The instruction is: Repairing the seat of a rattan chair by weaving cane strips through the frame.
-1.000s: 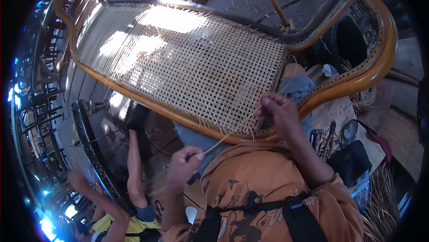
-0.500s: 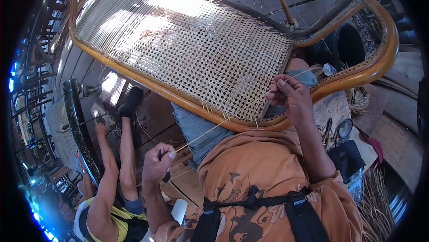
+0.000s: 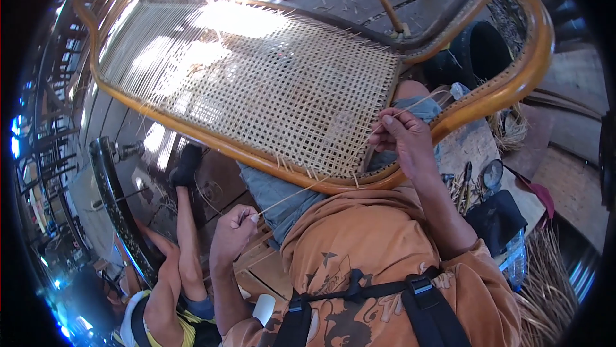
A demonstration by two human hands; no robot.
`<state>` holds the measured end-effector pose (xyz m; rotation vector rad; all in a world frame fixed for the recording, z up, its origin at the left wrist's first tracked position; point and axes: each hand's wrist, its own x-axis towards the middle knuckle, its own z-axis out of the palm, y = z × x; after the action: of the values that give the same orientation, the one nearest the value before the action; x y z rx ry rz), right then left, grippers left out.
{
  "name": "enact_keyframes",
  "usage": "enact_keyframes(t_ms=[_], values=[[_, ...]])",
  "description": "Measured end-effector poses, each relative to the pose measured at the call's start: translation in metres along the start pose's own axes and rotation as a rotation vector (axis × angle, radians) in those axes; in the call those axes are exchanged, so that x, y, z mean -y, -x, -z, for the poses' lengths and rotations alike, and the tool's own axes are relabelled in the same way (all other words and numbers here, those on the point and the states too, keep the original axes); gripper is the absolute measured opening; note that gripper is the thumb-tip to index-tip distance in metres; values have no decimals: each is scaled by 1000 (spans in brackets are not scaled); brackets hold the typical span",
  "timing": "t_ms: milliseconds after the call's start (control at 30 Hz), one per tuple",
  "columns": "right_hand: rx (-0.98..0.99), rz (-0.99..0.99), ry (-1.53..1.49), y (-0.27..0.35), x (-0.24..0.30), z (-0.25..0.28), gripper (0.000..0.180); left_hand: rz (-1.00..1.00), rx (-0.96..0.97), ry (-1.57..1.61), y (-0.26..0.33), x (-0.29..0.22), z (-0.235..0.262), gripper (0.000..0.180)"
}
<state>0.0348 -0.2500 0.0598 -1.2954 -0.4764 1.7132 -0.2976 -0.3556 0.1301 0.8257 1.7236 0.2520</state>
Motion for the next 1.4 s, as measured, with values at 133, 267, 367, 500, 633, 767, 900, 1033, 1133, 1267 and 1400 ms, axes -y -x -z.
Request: enact_keyframes(t_ms=[133, 267, 367, 500, 633, 767, 900, 1033, 1133, 1267, 1400], values=[[27, 1, 10, -2, -7, 10, 16, -42, 0, -117, -16, 17, -3, 12], [-15, 19, 65, 5, -6, 14, 17, 0, 12, -191, -22, 16, 0, 13], [-28, 22, 67, 9, -1, 16, 17, -13, 47, -164, -21, 0, -3, 12], [90, -35, 215, 28, 7, 21, 19, -68, 173, 40, -23, -21, -19, 11], [366, -209, 330, 58, 12, 26, 19, -168, 214, 253, -33, -42, -51, 11], [411, -268, 334, 71, 7, 32, 20, -263, 258, 157, -45, -84, -86, 13], [167, -93, 105, 60, 20, 22, 20, -329, 483, -189, -44, -99, -98, 13], [16, 600, 373, 99, 91, 41, 13, -305, 363, -329, -43, -84, -63, 13], [-259, 932, 173, 127, 136, 101, 12, -196, 364, -224, -26, -95, -63, 12], [-617, 984, -111, 116, 173, 231, 13, -383, 433, -129, -28, -121, -111, 13], [-939, 1016, -471, 85, 161, 427, 17, -444, 487, -4, -19, -126, -119, 18]])
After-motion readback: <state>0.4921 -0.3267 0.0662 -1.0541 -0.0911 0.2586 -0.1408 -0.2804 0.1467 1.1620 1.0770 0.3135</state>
